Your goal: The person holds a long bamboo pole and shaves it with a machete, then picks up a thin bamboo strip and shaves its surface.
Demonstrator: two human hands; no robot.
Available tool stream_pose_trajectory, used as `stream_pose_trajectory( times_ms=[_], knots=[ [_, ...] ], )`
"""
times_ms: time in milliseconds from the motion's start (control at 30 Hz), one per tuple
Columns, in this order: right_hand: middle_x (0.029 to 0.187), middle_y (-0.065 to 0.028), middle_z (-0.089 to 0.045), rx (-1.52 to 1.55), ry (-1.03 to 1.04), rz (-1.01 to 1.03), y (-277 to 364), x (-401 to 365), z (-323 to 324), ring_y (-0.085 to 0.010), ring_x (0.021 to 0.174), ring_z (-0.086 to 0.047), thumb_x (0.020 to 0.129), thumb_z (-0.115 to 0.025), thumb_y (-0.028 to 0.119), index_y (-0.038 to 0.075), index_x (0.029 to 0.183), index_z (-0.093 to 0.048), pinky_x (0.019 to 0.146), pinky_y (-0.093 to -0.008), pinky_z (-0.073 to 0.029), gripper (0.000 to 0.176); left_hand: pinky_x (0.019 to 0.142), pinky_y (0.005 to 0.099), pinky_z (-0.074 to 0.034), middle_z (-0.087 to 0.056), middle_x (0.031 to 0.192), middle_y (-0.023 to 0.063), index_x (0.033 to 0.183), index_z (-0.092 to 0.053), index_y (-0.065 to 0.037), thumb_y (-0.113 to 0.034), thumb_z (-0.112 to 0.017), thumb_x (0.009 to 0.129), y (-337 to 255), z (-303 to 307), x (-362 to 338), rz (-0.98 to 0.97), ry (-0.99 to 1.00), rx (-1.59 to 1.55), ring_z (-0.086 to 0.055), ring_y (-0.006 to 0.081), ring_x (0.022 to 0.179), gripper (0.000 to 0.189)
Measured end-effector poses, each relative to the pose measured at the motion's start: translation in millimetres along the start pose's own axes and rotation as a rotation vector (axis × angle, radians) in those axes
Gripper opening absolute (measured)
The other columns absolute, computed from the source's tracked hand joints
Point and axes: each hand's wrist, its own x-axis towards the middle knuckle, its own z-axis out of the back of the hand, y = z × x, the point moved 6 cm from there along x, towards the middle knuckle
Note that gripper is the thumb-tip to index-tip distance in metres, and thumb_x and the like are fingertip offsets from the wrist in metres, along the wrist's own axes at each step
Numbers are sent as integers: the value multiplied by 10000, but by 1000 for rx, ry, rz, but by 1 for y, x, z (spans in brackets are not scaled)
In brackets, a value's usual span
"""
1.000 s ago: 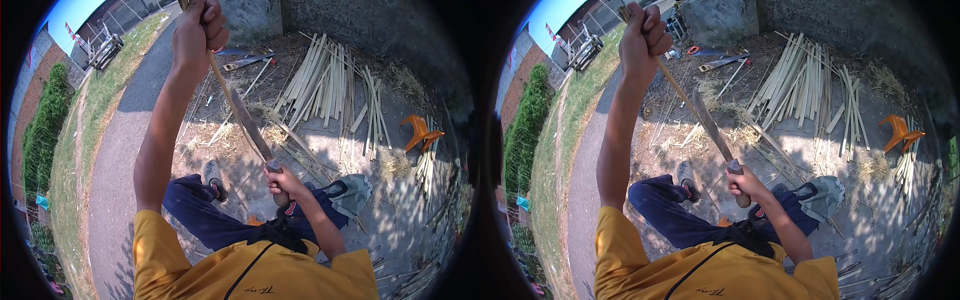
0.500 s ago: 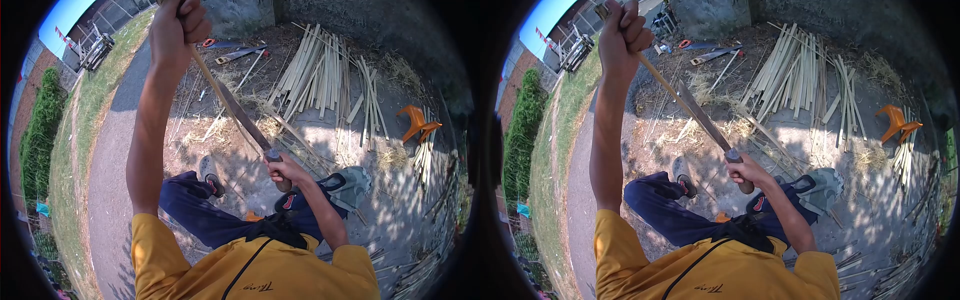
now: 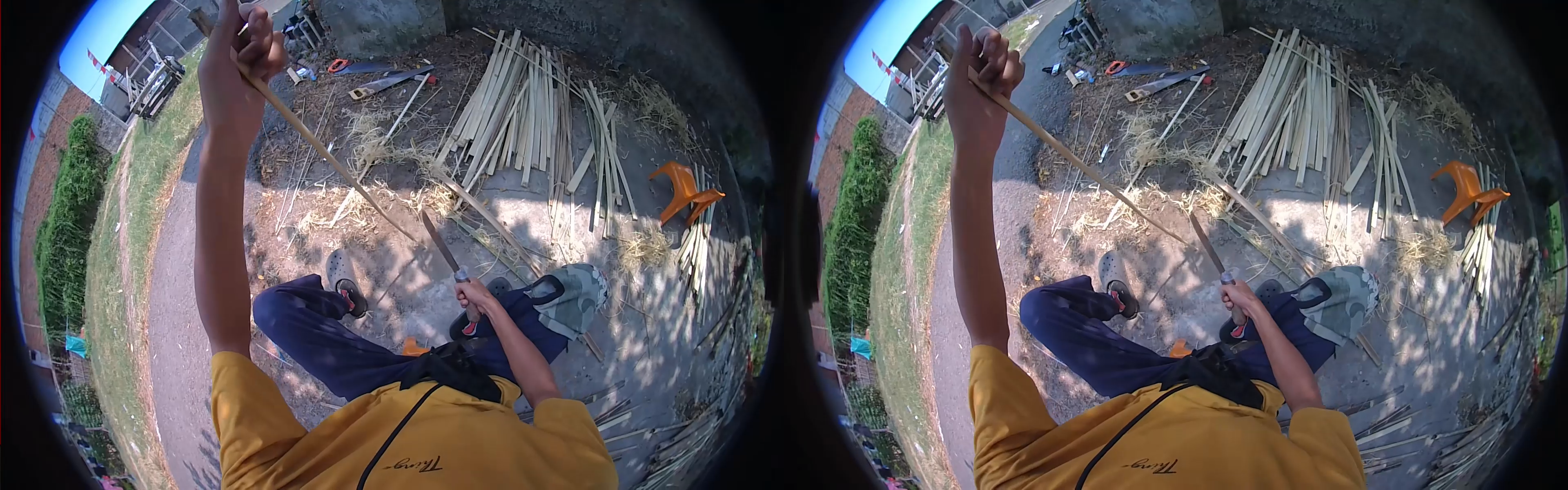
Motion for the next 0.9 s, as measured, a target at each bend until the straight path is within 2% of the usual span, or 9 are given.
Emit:
stream_pose_trajectory(
  times_ms=[33, 67, 133, 200, 400, 533, 667, 800, 900],
  knots=[
    [611, -10, -482, 34, 19, -1, -3, 0, 7, -74, 429, -429, 789, -565, 54, 56, 760, -476, 397, -232, -360, 94, 696, 250, -403, -509, 746, 27, 1083, -552, -38, -480, -429, 1020, 11, 27, 5, 73, 300, -136, -507, 128, 703, 462],
    [611, -10, -482, 48, 20, -1, -3, 0, 11, -74, 429, -429, 789, -565, 54, 56, 760, -476, 397, -232, -360, 94, 696, 250, -403, -509, 746, 27, 1083, -552, -38, -480, -429, 1020, 25, 24, -7, 80, 311, -135, -507, 128, 703, 462],
    [577, 0, -431, 79, -6, 50, 4, -1, 18, -75, 423, -404, 779, -528, 37, 75, 749, -427, 391, -240, -340, 111, 950, 330, -452, -601, 1119, 121, 1316, -447, -6, -476, -558, 951, 43, 34, -40, -3, 21, 149, -589, 226, 1112, 605],
    [577, -1, -432, 141, -8, 62, 6, 0, 20, -79, 420, -405, 777, -522, 45, 77, 742, -424, 393, -247, -341, 109, 1100, 425, -365, -482, 1400, 170, 1459, -292, -22, -476, -640, 894, 96, 70, -76, 117, 34, 193, -440, 291, 1351, 804],
    [586, -8, -444, 126, 5, 103, 9, -3, 20, -78, 432, -409, 777, -524, 44, 66, 722, -440, 396, -252, -348, 104, 1056, 347, -403, -509, 1350, 140, 1419, -348, -66, -123, -658, 926, 194, 109, -181, 368, -268, 320, -476, 219, 1284, 585],
    [584, -4, -448, 84, -21, 100, 7, -5, 17, -80, 433, -415, 781, -538, 42, 56, 722, -453, 396, -245, -345, 104, 884, 292, -500, -566, 1223, 115, 1403, -341, -60, -137, -676, 925, 227, 133, -210, 538, -270, 462, -577, 151, 1030, 588],
    [596, 3, -455, -17, -34, 81, 10, -9, 11, -79, 444, -422, 789, -556, 39, 50, 733, -466, 396, -238, -341, 107, 829, 275, -526, -596, 1114, 108, 1426, -299, -82, -133, -752, 864, 224, 119, -211, 386, 204, 735, -588, 133, 909, 723],
    [592, -3, -478, -21, -21, 85, 7, -4, 12, -78, 448, -445, 799, -572, 76, 51, 700, -490, 396, -246, -338, 131, 850, 318, -547, -629, 1162, 111, 1461, -299, -157, -8, -719, 845, 208, 95, -207, 529, 494, 512, -621, 176, 1037, 760],
    [594, -1, -476, -6, -38, 95, 9, -5, 11, -73, 450, -440, 804, -572, 74, 53, 709, -487, 398, -245, -336, 129, 853, 313, -555, -679, 1068, 113, 1244, -555, -39, 3, -699, 855, 211, 101, -205, 601, 326, 491, -655, 175, 999, 417]
  ],
)
